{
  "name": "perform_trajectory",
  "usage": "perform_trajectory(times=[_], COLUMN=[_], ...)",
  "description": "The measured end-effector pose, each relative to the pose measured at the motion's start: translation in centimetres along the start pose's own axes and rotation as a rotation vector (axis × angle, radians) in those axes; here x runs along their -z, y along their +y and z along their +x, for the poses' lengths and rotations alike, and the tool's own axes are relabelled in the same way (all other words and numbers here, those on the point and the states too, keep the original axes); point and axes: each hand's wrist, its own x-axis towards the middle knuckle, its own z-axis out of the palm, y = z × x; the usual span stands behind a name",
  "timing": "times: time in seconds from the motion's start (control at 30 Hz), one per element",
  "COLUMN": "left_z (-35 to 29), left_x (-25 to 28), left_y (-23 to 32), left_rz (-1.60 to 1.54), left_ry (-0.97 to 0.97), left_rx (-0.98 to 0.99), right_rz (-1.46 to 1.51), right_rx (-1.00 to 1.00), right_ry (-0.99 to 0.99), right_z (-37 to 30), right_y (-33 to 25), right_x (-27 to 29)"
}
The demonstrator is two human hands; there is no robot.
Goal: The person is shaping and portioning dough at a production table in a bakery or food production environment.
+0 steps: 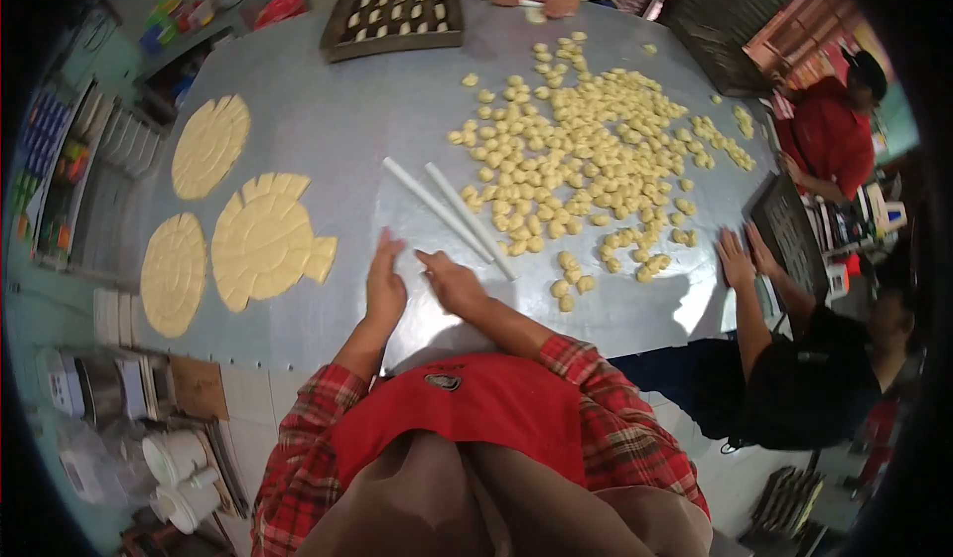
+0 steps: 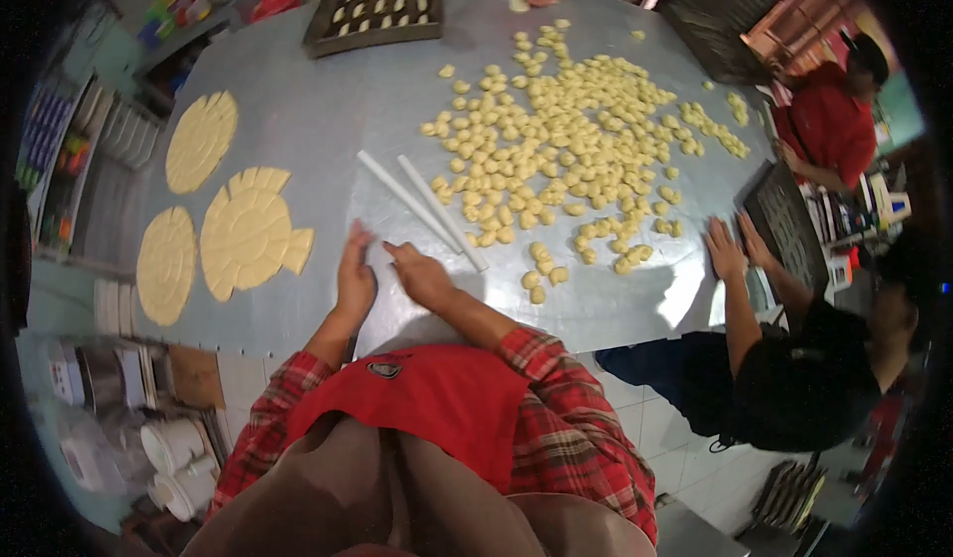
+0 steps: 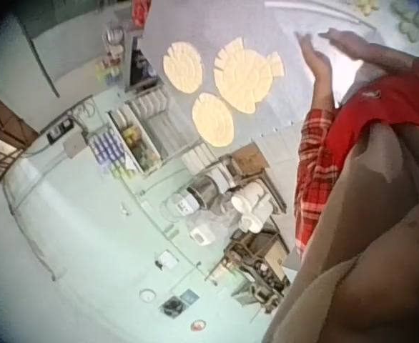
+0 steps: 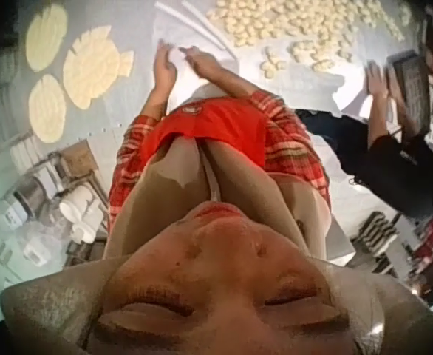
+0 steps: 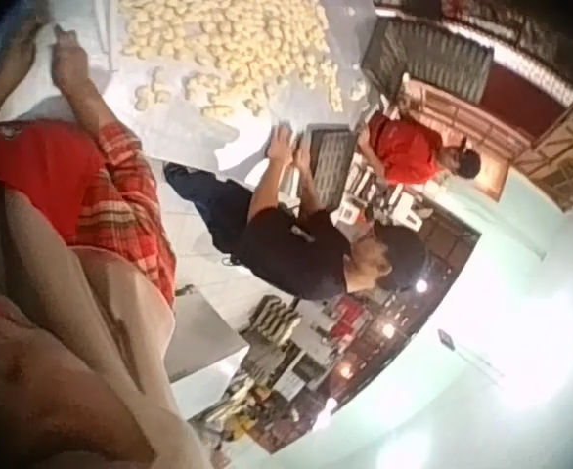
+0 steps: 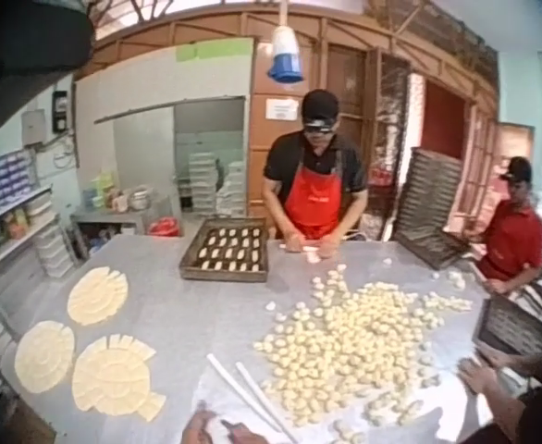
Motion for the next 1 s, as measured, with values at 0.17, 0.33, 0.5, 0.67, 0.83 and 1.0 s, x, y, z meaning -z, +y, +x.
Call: perform_trajectory(times=[0.17, 0.33, 0.5, 0.67, 0.83, 1.0], left_z=[1.0, -2.0, -2.6, 0.9, -1.4, -4.7], left_x=[-1.6, 2.9, 12.3, 9.4, 9.6, 9.7], left_y=[5.9, 1.1, -6.2, -5.3, -7.9, -4.8], left_rz=[-1.365, -0.505, 0.211, 0.620, -0.032, -0.934], left_ry=[0.138, 0.044, -0.103, 0.072, 0.376, 0.479], left_rx=[0.756, 0.613, 0.889, 0.583, 0.752, 0.914], right_rz=[0.274, 0.078, -0.520, -1.251, -0.492, -0.140], right_rx=[0.091, -0.241, -0.263, -0.419, 0.152, 0.398], right_ry=[0.027, 0.402, 0.955, 0.801, 0.565, 0.188], right_z=[-0.6, -2.1, -5.1, -3.6, 0.4, -2.3], right_y=[-1.0, 5.6, 13.7, 17.6, 7.2, -0.7], right_x=[0.7, 13.9, 32.7, 34.5, 20.9, 11.4])
